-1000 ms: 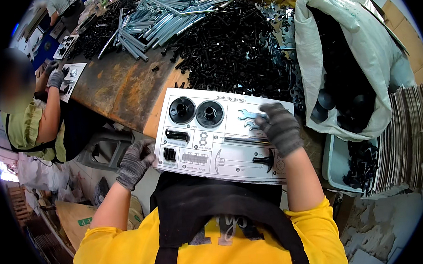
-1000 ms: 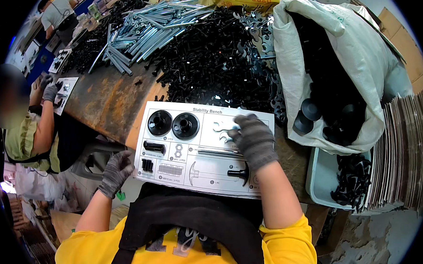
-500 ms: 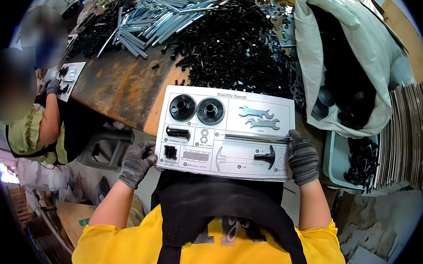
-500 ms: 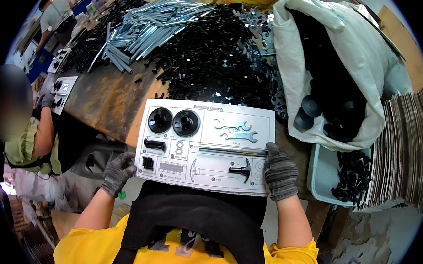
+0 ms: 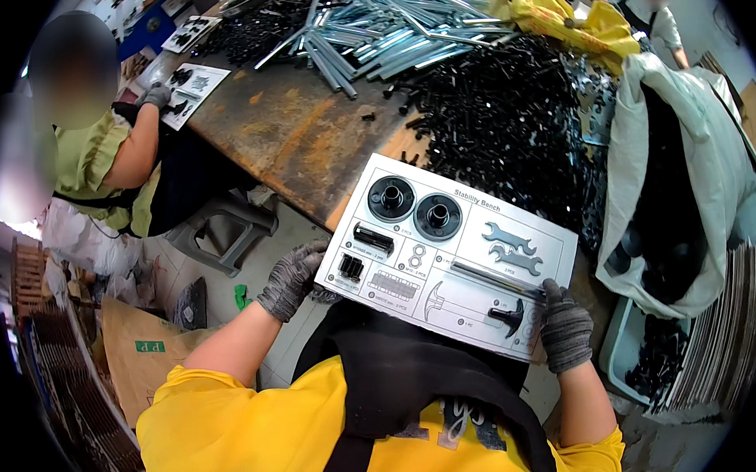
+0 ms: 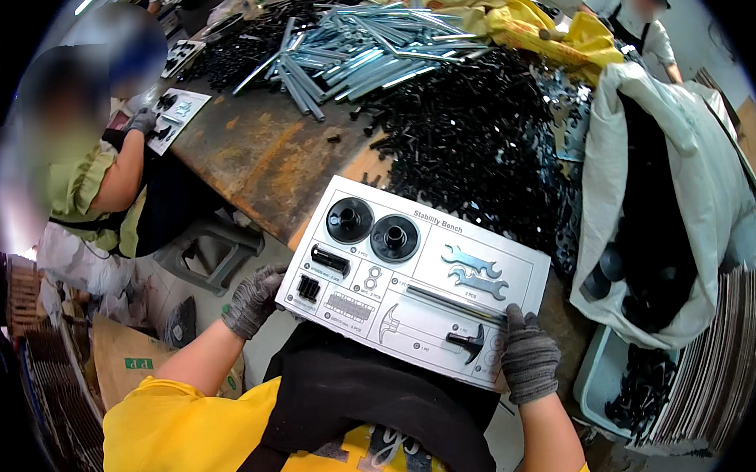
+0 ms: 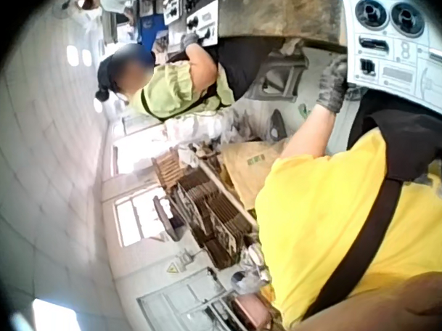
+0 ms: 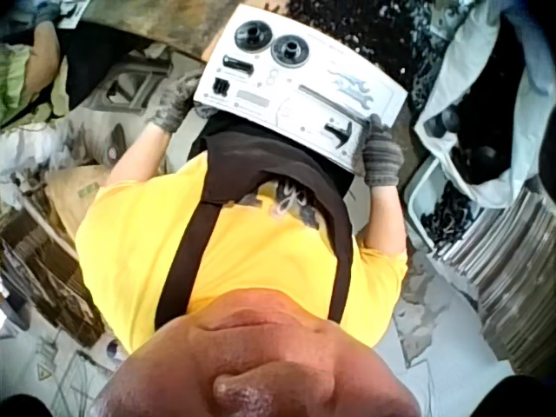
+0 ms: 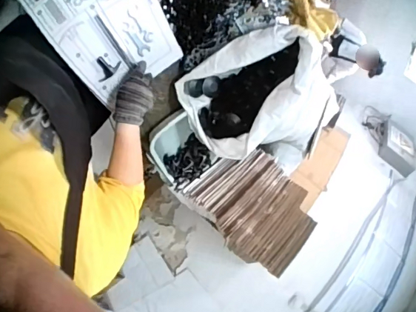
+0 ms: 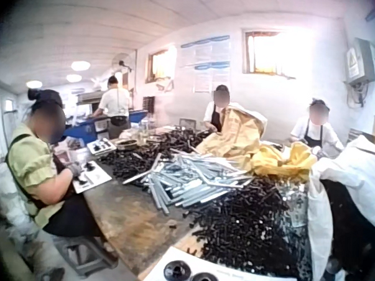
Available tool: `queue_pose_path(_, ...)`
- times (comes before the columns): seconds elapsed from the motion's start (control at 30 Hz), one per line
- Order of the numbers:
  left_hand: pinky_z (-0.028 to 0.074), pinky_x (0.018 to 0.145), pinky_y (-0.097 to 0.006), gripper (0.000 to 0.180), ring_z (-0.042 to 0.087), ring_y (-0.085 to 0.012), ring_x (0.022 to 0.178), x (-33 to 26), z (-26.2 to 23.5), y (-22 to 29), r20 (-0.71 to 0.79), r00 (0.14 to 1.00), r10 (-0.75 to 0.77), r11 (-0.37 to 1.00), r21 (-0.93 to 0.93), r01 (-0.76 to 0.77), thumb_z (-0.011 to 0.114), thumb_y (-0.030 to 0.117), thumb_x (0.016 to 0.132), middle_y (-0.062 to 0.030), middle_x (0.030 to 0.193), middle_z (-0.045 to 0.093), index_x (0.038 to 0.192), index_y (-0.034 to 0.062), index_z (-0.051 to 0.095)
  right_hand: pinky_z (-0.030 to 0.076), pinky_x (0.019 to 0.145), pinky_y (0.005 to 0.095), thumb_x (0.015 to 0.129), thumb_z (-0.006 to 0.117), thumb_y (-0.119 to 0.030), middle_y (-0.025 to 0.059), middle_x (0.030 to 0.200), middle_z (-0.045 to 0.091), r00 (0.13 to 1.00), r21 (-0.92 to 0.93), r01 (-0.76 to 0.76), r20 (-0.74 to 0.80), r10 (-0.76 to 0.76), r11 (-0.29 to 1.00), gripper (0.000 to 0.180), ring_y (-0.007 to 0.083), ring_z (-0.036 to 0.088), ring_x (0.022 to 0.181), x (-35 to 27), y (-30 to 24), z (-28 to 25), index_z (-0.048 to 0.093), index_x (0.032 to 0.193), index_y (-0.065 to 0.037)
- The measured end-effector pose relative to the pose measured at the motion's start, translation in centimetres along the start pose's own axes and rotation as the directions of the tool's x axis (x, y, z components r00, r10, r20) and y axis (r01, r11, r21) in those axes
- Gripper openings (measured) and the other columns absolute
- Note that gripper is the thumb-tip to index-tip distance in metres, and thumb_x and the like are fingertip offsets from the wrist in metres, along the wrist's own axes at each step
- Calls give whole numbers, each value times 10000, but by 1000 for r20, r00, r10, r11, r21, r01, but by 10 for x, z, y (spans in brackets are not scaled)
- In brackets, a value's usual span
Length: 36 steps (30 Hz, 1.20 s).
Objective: The person picks small black plastic parts from a large pile and places them into designated cutouts on a printed cardboard sheet. They also pick metal rods and other hardware from the table and place them into the corresponding slots on the sheet. The person repeats this process for multiple sheets, organizing the parts into kits.
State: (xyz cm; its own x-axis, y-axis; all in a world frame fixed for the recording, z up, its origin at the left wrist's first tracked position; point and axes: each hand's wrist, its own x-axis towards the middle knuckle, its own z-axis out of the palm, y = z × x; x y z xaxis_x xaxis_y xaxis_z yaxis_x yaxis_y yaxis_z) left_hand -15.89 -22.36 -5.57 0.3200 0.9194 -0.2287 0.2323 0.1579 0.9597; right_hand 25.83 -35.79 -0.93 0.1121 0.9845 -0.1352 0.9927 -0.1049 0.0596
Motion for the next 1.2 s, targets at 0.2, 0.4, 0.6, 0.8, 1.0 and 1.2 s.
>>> queue_pose_path(0.2,422,901,-403,637,510,-275,1035,3,-28,-50,-206,978,-32,561,-814,-153,498,513,817,-154,1146,521,1176,-10,435,496,632,430,773,531,-206,228,1041,560,995,153,100,-16,-99,983,426,339,612,740,19,-51,-18,457,1184,-125)
queue_pose_path(0.4,326,994,-418,696,399,-283,1171,1,-32,-35,-364,917,-160,381,-880,-283,474,560,799,-92,1304,406,1301,94,348,505,597,432,774,489,-172,263,1064,542,949,221,313,-102,-297,924,419,339,618,715,45,-114,-23,456,1189,-122)
queue_pose_path(0.6,310,1000,-409,716,387,-281,1176,4,-30,-44,-430,897,-103,399,-844,-359,547,520,774,-92,1305,401,1306,91,334,504,682,436,772,514,-198,266,1190,468,884,299,450,-18,-467,841,467,374,606,806,80,-185,-41,417,1222,-119)
queue_pose_path(0.8,334,970,-403,580,420,-297,1130,26,-34,-16,-547,796,-258,416,-807,-420,444,419,868,-127,1273,430,1296,41,339,502,697,424,796,477,-177,255,1262,403,852,235,470,130,-507,851,465,368,600,848,115,-239,-52,384,1247,-122)
queue_pose_path(1.0,383,928,-410,490,493,-306,1058,82,-87,-39,-651,688,-320,362,-755,-546,363,362,904,-147,1212,494,1244,12,409,503,714,390,783,482,-131,181,1235,459,764,301,636,-114,-635,710,440,311,582,930,126,-235,-43,405,1216,-107)
queue_pose_path(1.2,420,883,-402,446,545,-292,974,140,-159,-102,-693,643,-326,402,-717,-570,407,362,890,-141,1124,556,1148,10,500,499,766,337,780,512,-68,129,1101,552,723,385,691,-372,-582,612,375,282,566,972,108,-172,-56,455,1150,-61)
